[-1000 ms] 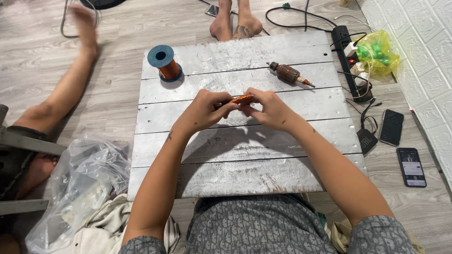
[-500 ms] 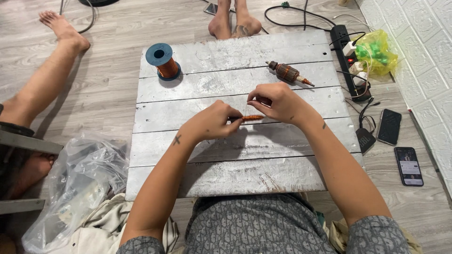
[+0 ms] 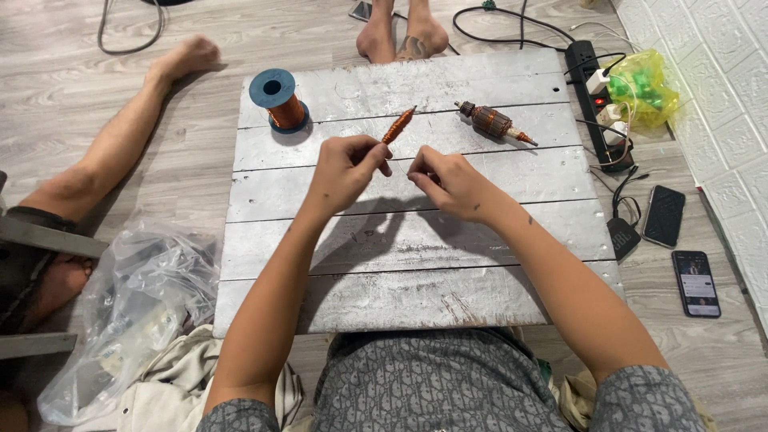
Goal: The person winds copper wire around a component by hand, turning the component to layer the wire evenly and pulling the wire tight from a spool.
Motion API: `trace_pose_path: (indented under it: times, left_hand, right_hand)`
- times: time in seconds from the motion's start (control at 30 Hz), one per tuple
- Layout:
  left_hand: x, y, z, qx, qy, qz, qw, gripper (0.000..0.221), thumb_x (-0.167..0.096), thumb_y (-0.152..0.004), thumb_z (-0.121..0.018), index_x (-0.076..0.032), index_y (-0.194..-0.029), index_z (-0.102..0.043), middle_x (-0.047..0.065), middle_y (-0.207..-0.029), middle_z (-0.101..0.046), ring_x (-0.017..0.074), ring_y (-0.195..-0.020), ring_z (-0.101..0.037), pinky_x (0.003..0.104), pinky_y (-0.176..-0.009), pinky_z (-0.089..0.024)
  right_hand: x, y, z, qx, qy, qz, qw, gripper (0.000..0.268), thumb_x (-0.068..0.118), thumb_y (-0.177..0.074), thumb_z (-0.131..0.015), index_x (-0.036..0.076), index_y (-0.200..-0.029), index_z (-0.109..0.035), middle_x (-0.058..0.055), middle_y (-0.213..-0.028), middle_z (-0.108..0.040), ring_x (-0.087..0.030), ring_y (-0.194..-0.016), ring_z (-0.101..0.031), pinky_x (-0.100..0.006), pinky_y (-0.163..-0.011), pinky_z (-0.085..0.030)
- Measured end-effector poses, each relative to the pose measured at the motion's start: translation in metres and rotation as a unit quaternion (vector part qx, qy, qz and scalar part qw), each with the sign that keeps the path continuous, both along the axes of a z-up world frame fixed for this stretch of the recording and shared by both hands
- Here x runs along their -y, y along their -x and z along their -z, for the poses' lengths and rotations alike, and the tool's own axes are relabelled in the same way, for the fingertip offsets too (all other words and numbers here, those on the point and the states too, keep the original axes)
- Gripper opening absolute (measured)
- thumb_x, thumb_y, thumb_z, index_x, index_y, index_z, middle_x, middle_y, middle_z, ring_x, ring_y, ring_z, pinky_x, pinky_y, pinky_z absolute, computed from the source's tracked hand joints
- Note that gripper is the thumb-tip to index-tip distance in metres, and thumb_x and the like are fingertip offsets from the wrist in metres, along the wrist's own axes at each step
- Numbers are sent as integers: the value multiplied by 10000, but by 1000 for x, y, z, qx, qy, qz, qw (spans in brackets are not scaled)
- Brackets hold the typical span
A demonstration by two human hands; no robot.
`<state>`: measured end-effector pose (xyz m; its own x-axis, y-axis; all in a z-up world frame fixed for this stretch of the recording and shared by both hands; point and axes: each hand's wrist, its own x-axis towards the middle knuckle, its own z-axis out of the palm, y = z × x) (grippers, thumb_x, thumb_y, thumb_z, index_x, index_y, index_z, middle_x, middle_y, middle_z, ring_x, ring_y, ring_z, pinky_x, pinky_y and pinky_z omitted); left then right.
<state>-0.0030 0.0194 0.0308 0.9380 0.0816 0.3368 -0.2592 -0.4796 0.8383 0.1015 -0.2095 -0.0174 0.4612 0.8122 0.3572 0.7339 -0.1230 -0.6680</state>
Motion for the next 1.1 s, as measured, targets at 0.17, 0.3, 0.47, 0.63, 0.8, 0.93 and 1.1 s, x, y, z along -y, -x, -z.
trace_pose_path:
  times: [0.17,0.3,0.47,0.63,0.8,0.93,1.1]
  left_hand:
    - [1,16,-29,-119,63,127,983,287,-173,-1060,-682,-96,-841,-849,27,-534,-619,97,-482,-513,251,-517,-469]
    - [10,15,-25,-263,15,254,931,299,-167,-1046,-658,28,-1035,-884,139,-603,-710,128,-448,-508,260,-475,-435]
    - [14,-1,9,-287,-96,204,931,313,-219,-1024,-660,-20,-1041,-901,140,-700,-791,220,-595,-652,332,-645,-497]
    - [-4,-13,22,-232,-156,79,957,340,-277,-1050,-618,-91,-992,-896,118,-776,-834,362,-830,-810,447,-850,-590]
    - [-21,-17,26,-114,-55,-25,992,323,-289,-1075,-673,-138,-856,-858,28,-642,-756,171,-605,-687,306,-662,-542]
    - [-15,-5,5,-82,1,7,997,280,-238,-1078,-673,-115,-891,-842,24,-651,-741,139,-596,-652,287,-639,-538]
    - [3,19,-32,-144,11,224,964,333,-234,-1061,-672,-119,-787,-824,62,-620,-714,160,-583,-576,322,-637,-504]
  right_hand:
    - [1,-20,15,2,-35,12,999,60,161,-1114,-684,114,-1150,-675,-51,-671,-634,-246,-575,-640,-370,-649,-553]
    - [8,-19,-5,137,-47,17,989,94,194,-1147,-720,102,-1133,-729,-65,-637,-591,-299,-598,-652,-387,-662,-561]
    - [16,5,-11,292,-22,40,955,133,283,-1167,-705,171,-1095,-700,-11,-809,-658,-256,-750,-732,-358,-658,-585]
    - [7,15,1,355,26,71,932,134,307,-1185,-652,198,-1105,-653,37,-904,-688,-205,-820,-769,-345,-661,-598]
    - [-1,4,6,114,33,46,992,96,174,-1124,-656,127,-1208,-650,-74,-725,-710,-315,-673,-746,-412,-621,-584]
    - [-6,-8,17,-9,-9,46,999,89,143,-1118,-659,138,-1207,-662,-7,-729,-719,-180,-625,-691,-301,-622,-553]
    - [2,-21,5,-110,-65,4,992,200,305,-1092,-805,110,-1109,-763,-17,-717,-692,-118,-617,-600,-281,-602,-507]
